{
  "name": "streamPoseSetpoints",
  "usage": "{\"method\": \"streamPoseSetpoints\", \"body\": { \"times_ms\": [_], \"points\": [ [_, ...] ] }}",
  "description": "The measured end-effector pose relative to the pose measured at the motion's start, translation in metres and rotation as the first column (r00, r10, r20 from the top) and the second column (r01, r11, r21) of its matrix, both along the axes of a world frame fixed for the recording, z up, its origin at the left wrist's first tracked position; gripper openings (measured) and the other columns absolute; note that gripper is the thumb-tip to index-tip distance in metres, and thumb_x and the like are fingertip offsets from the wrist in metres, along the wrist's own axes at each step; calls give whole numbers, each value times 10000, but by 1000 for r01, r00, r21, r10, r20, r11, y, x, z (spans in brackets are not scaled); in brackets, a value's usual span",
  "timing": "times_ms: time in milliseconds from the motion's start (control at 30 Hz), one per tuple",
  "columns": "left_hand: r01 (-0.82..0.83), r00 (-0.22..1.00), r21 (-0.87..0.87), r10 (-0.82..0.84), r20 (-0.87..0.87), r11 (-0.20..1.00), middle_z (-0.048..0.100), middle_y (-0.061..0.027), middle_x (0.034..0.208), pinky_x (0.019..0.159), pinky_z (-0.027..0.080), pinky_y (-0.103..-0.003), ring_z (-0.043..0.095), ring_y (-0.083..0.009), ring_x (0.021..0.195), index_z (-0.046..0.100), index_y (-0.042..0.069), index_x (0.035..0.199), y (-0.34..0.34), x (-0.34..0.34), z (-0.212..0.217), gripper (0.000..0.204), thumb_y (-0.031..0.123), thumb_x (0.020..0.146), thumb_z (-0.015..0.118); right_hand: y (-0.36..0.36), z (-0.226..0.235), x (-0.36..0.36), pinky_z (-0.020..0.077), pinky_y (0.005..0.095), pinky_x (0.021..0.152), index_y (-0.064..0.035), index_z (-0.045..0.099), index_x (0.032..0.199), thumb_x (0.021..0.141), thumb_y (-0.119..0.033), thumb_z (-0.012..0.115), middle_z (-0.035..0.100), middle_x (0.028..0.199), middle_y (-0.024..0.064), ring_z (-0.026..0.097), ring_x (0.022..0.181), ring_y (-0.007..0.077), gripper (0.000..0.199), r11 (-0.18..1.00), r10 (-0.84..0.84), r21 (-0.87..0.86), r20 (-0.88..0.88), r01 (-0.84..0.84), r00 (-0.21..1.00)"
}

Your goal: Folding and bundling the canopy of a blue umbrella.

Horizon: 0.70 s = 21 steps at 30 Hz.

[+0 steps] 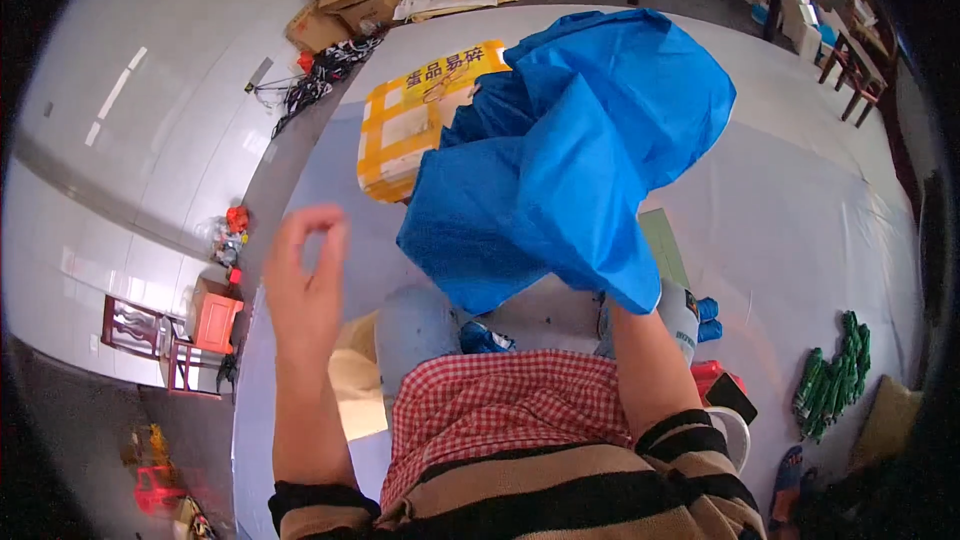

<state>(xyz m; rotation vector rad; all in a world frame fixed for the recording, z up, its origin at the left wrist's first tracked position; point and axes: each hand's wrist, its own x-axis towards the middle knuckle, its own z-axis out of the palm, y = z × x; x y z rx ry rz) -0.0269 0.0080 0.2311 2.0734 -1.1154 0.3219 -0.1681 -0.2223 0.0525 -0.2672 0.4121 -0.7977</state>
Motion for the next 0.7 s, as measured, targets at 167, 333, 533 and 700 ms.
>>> {"method": "streamPoseSetpoints", "body": {
  "times_ms": [167, 333, 533, 700],
  "points": [
    [334, 890, 6, -313, -331, 943, 621, -120, 1027, 843, 439, -314, 581, -215, 945, 583, 0, 1062, -71, -43, 11, 325, 276, 892, 557, -28, -110, 20, 500, 367, 831, -18, 532, 1149, 898, -253, 536, 627, 1013, 100, 600, 923, 233, 344, 927, -33, -372, 31, 43, 999],
    [360, 909, 258, -274, -314, 897, 609, -216, 935, 823, 462, -401, 582, -377, 908, 569, -18, 951, -95, -46, -5, 362, 315, 828, 642, -10, -73, 11, 499, 365, 834, -12, 505, 1194, 914, -216, 512, 601, 1087, 107, 585, 952, 230, 347, 473, -346, -881, -179, 6, 921],
    [380, 923, 183, -384, -11, 907, 564, -175, 794, 900, 400, -448, 542, -360, 795, 557, 7, 808, -47, -42, -29, 274, 215, 716, 709, -23, -107, 19, 497, 380, 845, -9, 457, 1253, 935, -217, 480, 553, 1169, 133, 564, 1009, 233, 380, 965, 6, -261, 107, 23, 994],
    [184, 940, 241, -243, 240, 953, 574, -108, 740, 902, 386, -418, 535, -284, 769, 565, 40, 751, -9, 4, -54, 168, 125, 701, 701, -27, -117, 16, 496, 385, 847, -10, 445, 1264, 943, -224, 466, 542, 1182, 141, 559, 1016, 235, 386, 968, 113, -235, 75, -93, 991]
  ]
}}
